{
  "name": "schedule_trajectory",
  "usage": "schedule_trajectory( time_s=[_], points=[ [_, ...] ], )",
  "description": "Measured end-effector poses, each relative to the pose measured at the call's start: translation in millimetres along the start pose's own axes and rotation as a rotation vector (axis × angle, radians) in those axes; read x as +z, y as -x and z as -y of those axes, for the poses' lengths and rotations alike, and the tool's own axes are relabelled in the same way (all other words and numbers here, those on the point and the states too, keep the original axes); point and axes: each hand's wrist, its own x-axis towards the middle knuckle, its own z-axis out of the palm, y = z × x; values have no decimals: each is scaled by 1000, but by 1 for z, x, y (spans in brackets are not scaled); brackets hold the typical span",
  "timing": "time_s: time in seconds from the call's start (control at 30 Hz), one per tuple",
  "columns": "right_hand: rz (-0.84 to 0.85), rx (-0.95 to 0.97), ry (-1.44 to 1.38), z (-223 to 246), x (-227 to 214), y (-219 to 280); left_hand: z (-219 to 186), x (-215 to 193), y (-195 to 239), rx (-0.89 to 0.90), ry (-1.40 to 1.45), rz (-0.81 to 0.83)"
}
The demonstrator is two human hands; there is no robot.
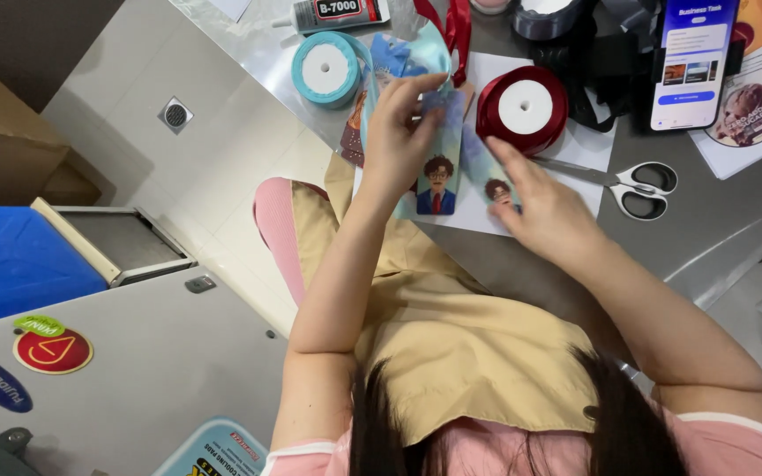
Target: The person ties red and light blue ribbons onto illustrated tags. They cut ribbon lengths with scissors, thread the ribbon through the tag hole, and tie a knot to secure it.
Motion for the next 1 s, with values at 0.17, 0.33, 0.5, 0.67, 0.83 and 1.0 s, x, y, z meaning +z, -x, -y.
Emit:
schedule_trajectory(
  time_s=[0.17, 0.33, 0.5, 0.67, 0.83, 1.0],
  points=[
    [-161, 30, 185, 6, -36, 23, 10, 9, -20, 53, -125, 34],
    [-334, -205, 72, -6, -34, 28, 21, 23, -12, 86, -641, -34],
    [-152, -340, -197, -14, 0, 3, 5, -17, 2, 25, -756, -154],
    [-330, -549, 50, -35, 35, -24, 20, -46, 15, -143, -933, -275],
    [-360, -419, 343, -17, 20, -7, 41, -58, 10, -24, -883, -372],
    [-387, -527, 400, -7, 8, -15, 53, -85, -7, -127, -818, -306]
  ],
)
